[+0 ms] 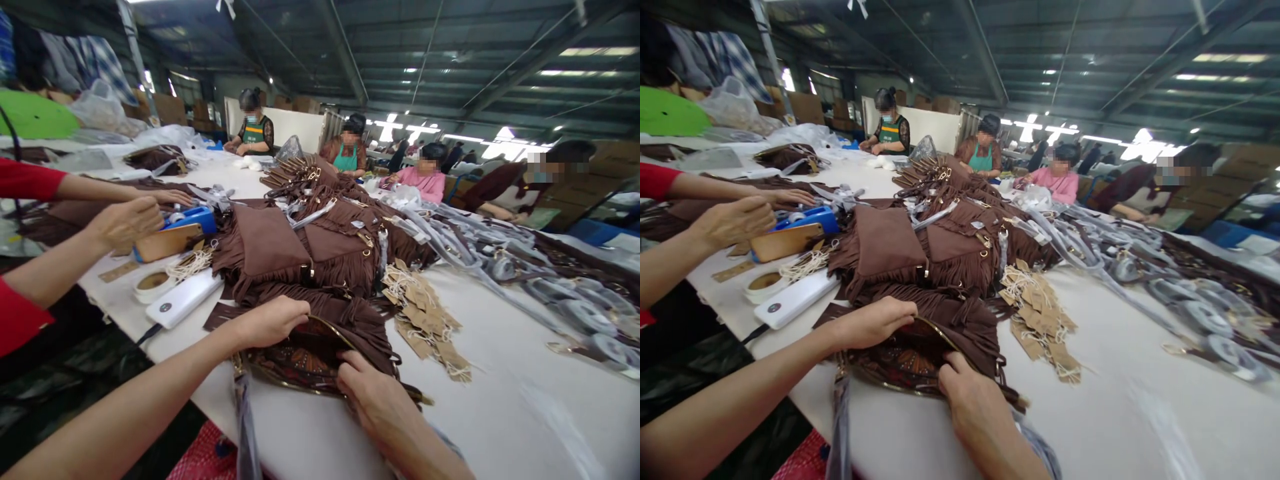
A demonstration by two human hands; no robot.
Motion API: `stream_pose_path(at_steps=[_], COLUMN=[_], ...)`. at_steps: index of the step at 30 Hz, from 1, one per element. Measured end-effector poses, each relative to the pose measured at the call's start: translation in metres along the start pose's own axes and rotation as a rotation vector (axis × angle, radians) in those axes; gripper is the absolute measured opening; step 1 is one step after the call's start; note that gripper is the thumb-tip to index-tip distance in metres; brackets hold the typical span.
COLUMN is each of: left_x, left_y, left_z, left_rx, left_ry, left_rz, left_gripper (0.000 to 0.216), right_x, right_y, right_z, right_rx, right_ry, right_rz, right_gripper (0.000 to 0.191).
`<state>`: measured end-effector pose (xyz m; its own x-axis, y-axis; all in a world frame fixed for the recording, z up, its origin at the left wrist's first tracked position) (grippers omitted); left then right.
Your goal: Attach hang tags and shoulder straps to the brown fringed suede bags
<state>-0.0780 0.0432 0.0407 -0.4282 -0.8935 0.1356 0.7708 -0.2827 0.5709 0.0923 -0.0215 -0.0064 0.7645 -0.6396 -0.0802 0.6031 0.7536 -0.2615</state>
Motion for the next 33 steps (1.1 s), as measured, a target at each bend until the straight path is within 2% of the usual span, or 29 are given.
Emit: stream_pose_path(at_steps=[3, 6, 9, 11, 15, 19, 22, 24, 26, 30, 33], left_x=[-0.009, -0.022, -0.033, -0.038, -0.04, -0.022, 0.008, 0.026, 0.035, 0.025, 0.011], left_y=[-0.008, -0.026, -0.047, -0.055, -0.054, -0.04, -0.033, -0.034, -0.04, -0.057, -0.07], left_z=[-0.001, -0.012, -0.026, -0.033, -0.036, -0.022, -0.01, -0.006, -0.006, -0.011, -0.012], left_rx=[0.087, 0.194, 0.301, 0.351, 0.381, 0.321, 0.194, 0.076, 0.02, 0.161, 0.314], left_ry=[-0.043, -0.103, -0.162, -0.186, -0.205, -0.164, -0.083, -0.011, 0.034, 0.0, -0.062], left_rz=[0.021, 0.085, 0.164, 0.197, 0.227, 0.203, 0.174, 0.185, 0.214, 0.262, 0.3], left_gripper=[0.025, 0.025, 0.026, 0.028, 0.028, 0.021, 0.016, 0.019, 0.011, 0.006, 0.003], right_x=[-0.005, -0.01, -0.015, -0.022, -0.044, -0.063, -0.067, -0.067, -0.065, -0.063, -0.064], right_y=[0.014, 0.01, -0.011, -0.023, -0.026, -0.017, -0.011, -0.01, -0.013, -0.02, -0.017], right_z=[-0.015, -0.01, 0.005, 0.01, -0.003, -0.021, -0.025, -0.023, -0.023, -0.025, -0.029], right_rx=[0.002, -0.137, -0.332, -0.478, -0.589, -0.598, -0.655, -0.675, -0.679, -0.614, -0.621], right_ry=[-0.057, 0.072, 0.221, 0.251, 0.133, 0.022, 0.033, 0.081, 0.092, 0.051, 0.049], right_rz=[-0.1, -0.066, 0.045, 0.052, -0.088, -0.132, -0.147, -0.134, -0.098, 0.01, -0.038], right_gripper=[0.027, 0.026, 0.028, 0.028, 0.027, 0.027, 0.032, 0.034, 0.036, 0.041, 0.042])
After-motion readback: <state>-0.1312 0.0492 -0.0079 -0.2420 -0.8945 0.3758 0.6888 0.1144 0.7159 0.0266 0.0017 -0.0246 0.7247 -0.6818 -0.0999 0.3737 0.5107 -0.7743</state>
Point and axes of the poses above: each hand's wrist, its own x-axis away from the middle knuckle, its own z-axis out of the back of the hand, y = z × x, the point moved 6 cm from there along -x, towards the middle knuckle, and after that the axes turned 11 degrees about z, right-handed, at the moved point
